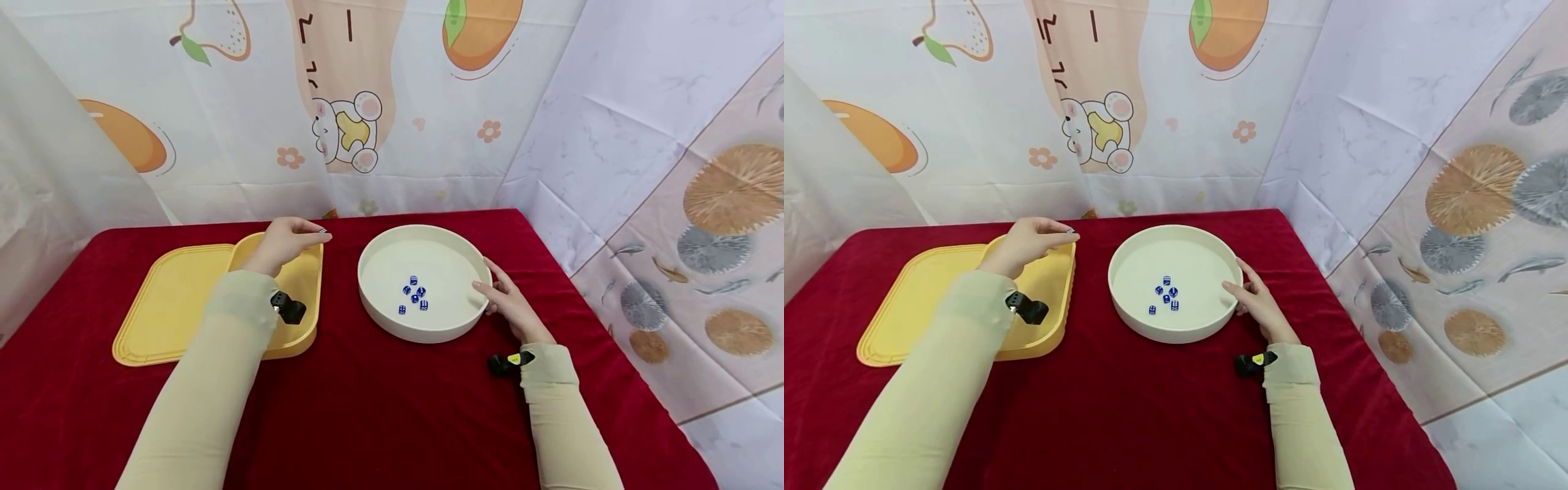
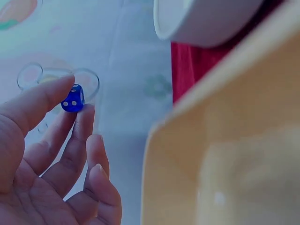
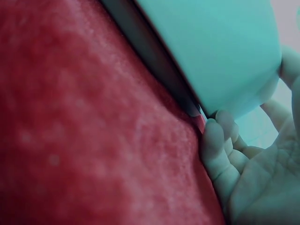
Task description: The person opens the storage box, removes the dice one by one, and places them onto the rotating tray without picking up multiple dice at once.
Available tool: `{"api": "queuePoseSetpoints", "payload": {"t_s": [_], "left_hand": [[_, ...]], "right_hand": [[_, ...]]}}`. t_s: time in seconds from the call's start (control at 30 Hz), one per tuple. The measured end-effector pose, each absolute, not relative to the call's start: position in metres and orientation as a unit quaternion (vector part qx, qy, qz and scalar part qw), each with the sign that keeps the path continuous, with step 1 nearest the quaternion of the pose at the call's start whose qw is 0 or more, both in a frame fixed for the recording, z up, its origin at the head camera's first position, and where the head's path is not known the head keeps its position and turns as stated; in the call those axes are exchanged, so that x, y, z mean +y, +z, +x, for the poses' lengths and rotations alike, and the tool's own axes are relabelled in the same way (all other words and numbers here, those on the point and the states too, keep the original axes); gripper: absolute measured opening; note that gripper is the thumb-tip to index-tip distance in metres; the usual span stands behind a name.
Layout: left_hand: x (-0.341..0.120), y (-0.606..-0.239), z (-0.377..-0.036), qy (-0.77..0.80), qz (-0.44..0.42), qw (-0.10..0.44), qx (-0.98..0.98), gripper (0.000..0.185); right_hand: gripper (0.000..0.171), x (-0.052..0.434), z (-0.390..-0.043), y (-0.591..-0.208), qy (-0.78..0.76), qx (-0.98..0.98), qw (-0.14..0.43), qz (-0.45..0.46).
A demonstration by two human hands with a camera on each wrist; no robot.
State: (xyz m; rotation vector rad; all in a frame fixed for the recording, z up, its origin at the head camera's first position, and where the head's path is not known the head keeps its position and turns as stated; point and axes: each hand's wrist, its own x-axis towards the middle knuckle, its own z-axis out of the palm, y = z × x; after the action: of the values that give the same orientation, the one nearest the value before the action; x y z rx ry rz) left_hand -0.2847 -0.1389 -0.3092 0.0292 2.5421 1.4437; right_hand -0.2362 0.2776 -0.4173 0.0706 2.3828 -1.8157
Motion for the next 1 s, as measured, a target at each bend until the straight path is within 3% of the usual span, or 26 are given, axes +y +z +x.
{"api": "queuePoseSetpoints", "payload": {"t_s": [0.33, 1.0], "left_hand": [[-0.106, -0.308, -0.288, 0.496, 0.044, 0.096, 0.862, 0.041], [-0.061, -0.33, -0.284, 0.535, 0.051, 0.145, 0.831, 0.035]], "right_hand": [[0.077, 0.28, -0.237, -0.418, -0.6, 0.795, 0.086, 0.022], [0.075, 0.278, -0.238, -0.419, -0.607, 0.79, 0.077, 0.026]]}}
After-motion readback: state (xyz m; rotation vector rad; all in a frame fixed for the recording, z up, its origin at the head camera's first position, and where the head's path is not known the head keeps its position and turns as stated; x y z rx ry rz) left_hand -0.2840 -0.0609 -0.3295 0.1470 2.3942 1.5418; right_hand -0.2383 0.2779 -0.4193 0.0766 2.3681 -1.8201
